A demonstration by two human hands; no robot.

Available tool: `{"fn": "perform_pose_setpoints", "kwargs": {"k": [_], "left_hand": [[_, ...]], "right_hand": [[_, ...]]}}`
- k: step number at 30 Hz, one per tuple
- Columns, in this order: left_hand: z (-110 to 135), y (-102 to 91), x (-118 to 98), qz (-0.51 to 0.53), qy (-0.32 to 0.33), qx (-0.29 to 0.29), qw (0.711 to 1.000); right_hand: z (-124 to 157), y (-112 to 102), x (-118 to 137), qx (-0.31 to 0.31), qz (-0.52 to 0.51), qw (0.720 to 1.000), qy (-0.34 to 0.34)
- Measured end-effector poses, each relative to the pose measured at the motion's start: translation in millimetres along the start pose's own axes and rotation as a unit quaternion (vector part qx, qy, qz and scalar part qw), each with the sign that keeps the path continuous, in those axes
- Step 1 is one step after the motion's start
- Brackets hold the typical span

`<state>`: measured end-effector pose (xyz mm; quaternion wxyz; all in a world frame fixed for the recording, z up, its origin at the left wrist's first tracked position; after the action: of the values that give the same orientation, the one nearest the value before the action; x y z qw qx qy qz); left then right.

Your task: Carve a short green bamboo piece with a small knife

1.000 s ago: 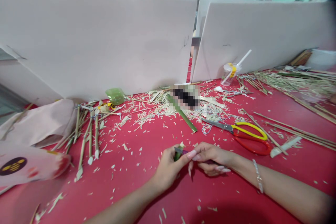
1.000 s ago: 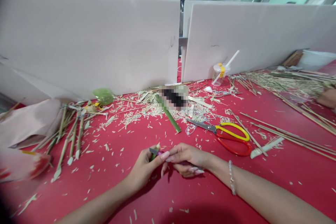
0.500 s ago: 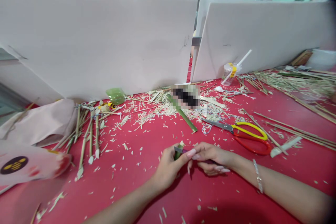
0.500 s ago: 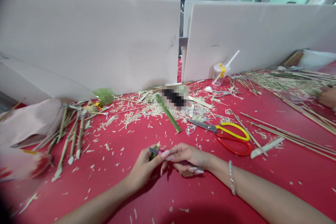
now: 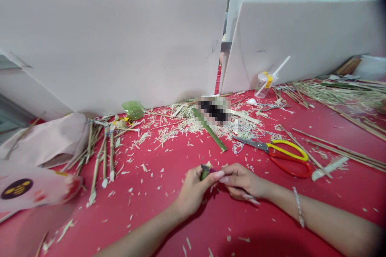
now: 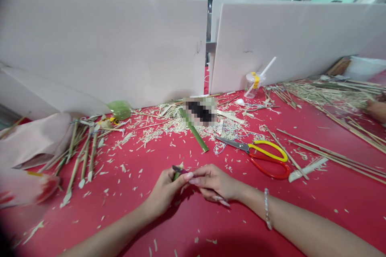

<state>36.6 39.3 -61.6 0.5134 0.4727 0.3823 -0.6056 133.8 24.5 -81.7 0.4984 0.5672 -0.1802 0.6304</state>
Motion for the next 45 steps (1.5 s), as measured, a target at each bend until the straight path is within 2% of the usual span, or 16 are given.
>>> {"fn": "perform_pose_setpoints", "kwargs": {"k": [6,10,19,24,28,33,36,38,42,45], "left_hand": [[-2.7,-5.5,1.8,-0.018,0.019,-0.024,0.999],[-2.4,-5.6,6.1,-0.018,0.011,-0.021,1.000],[-3.0,-4.9,11.0,-0.022,0.002,-0.015,1.000],[-3.4,-4.2,12.6,-0.023,0.006,-0.010,1.000],[-4.4,-2.0,15.6,-0.012,0.002,0.015,1.000],[-1.0,0.8,7.2,0.049,0.013,0.033,0.998],[3.0,4.5,2.4,0.105,0.002,0.051,0.993],[3.3,3.6,2.5,0.124,-0.003,0.043,0.991],[-1.2,0.6,11.5,0.104,-0.010,0.027,0.994],[-6.0,-0.8,13.7,0.084,0.012,0.022,0.996]], "right_hand": [[4.9,2.6,5.9,-0.063,0.064,0.995,-0.040],[6.6,5.0,10.7,-0.074,0.081,0.992,-0.061],[5.4,3.0,4.6,-0.061,0.077,0.994,-0.039],[3.1,2.9,0.3,-0.019,0.043,0.999,0.000],[0.8,4.3,-1.2,0.029,-0.001,1.000,0.012],[0.4,8.4,0.0,0.062,-0.047,0.997,0.024],[0.3,9.1,1.0,0.061,-0.059,0.996,0.025],[-0.3,7.7,0.3,0.052,-0.055,0.997,0.022],[-2.6,1.8,-1.4,0.018,-0.031,0.999,0.005],[-3.1,0.1,-1.2,-0.002,-0.023,1.000,-0.004]]}}
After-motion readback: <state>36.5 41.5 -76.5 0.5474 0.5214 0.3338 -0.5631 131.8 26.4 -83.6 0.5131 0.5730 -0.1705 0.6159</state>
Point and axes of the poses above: each hand's wrist, its own z-axis away from the middle knuckle, its own y-axis out of the palm, x = y × z, the point moved 8 cm from there along -z, towards the middle knuckle, and after that the axes turned 13 degrees about -x, right-handed, at the moved point
